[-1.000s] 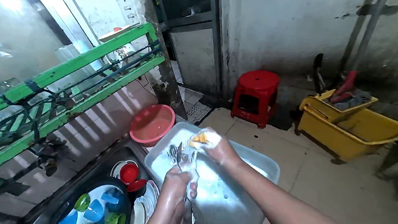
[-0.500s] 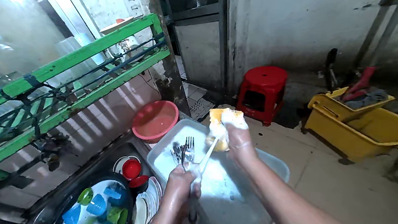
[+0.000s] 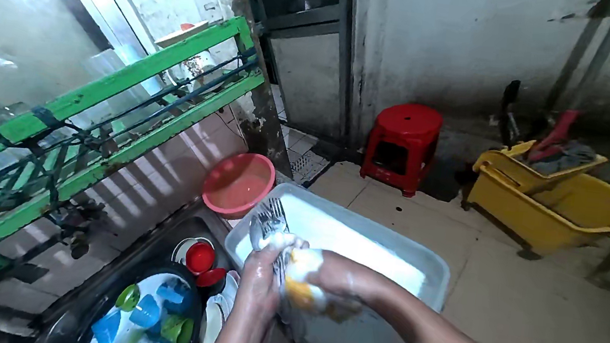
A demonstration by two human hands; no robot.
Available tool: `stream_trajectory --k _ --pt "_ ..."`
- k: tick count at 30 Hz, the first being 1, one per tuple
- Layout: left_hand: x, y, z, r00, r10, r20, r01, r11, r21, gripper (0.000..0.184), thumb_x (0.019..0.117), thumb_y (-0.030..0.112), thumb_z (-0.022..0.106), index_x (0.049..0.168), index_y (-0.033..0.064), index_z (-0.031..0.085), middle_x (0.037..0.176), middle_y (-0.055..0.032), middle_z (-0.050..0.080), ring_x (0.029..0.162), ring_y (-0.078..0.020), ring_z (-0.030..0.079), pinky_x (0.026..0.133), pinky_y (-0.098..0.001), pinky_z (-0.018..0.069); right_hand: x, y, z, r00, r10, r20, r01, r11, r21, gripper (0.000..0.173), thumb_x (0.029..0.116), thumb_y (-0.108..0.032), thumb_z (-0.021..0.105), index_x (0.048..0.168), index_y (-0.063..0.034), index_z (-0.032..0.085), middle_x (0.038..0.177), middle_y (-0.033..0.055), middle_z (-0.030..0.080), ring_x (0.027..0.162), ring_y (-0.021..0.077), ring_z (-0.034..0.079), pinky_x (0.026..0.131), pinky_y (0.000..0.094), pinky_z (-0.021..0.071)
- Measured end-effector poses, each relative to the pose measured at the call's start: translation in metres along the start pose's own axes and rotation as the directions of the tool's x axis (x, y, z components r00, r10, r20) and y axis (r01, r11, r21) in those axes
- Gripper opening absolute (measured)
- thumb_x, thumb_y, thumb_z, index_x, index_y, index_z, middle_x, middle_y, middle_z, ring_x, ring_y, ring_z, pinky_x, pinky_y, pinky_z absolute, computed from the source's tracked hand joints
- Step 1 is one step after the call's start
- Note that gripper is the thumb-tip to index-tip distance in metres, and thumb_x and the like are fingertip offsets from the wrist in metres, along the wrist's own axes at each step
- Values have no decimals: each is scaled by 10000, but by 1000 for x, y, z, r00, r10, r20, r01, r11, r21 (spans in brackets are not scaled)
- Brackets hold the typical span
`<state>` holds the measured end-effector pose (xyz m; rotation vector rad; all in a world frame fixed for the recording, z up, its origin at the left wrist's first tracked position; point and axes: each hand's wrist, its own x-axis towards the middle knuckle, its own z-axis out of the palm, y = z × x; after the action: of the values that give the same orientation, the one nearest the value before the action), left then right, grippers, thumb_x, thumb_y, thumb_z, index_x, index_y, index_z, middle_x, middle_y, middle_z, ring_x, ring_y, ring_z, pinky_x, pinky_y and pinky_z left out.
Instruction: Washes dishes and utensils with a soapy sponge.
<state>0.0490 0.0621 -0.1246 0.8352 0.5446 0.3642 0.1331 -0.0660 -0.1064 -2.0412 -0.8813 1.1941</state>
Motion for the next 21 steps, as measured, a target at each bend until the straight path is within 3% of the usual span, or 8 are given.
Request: stream_trajectory --k 3,4,7,9,11,15,17,21 --pt "6 10 -1 993 -10 -114 6 1000 -31 124 1038 57 502 959 -10 572 608 -88 559 517 -205 599 566 -391 597 -5 6 2 963 -125 237 182 954 -238 318 998 -151 638 1251 38 602 1127 272 635 1031 389 623 892 583 483" --pt "8 15 -2 990 -11 -139 8 1000 -25 150 1048 85 499 949 4 576 574 -59 510 464 -177 546 512 -361 572 -5 11 -2 965 -84 248 156 946 -286 352 983 -139 672 1284 28 602 1179 286 637 1087 420 622 935 611 472" --pt "9 20 0 989 -63 -135 85 984 158 136 1062 98 500 1009 -6 571 588 -49 487 437 -139 503 434 -285 512 -13 15 -24 997 61 -52 -64 996 -62 379 1002 -128 642 1341 28 577 1230 251 633 1138 343 619 1015 517 468" --pt "1 16 9 983 -161 -83 181 912 368 126 1065 71 485 980 -1 544 628 -48 530 468 -128 542 456 -263 525 -17 6 -31 947 71 -314 28 954 300 287 984 -58 658 1258 5 603 1029 139 656 888 185 642 823 353 542" --pt "-8 11 20 963 -265 -46 251 823 509 177 1073 63 464 933 -5 547 628 -43 562 492 -119 574 487 -243 530 -5 9 -31 881 40 -472 211 859 467 271 939 -29 705 1202 -28 645 963 104 691 820 165 671 756 347 572" --pt "-12 5 30 972 -205 -113 234 843 485 31 1018 -36 522 989 -42 514 609 -72 561 457 -122 571 427 -225 504 6 19 -26 763 90 -640 344 781 521 315 918 2 719 1223 -22 648 1043 139 703 898 212 683 814 407 576" --pt "-13 4 32 979 -153 -136 201 841 503 35 994 -56 553 981 -45 523 590 -64 548 442 -111 554 412 -215 482 2 17 -13 785 72 -616 314 810 495 353 931 -8 699 1273 -6 613 1080 152 684 947 209 671 860 397 561" --pt "-21 -3 32 982 -131 -133 183 817 547 53 977 -77 542 985 -29 524 578 -32 520 441 -83 522 423 -198 455 9 27 -16 773 -136 -620 240 967 88 370 939 -71 714 1294 6 646 1213 210 685 1143 316 652 1034 507 483"
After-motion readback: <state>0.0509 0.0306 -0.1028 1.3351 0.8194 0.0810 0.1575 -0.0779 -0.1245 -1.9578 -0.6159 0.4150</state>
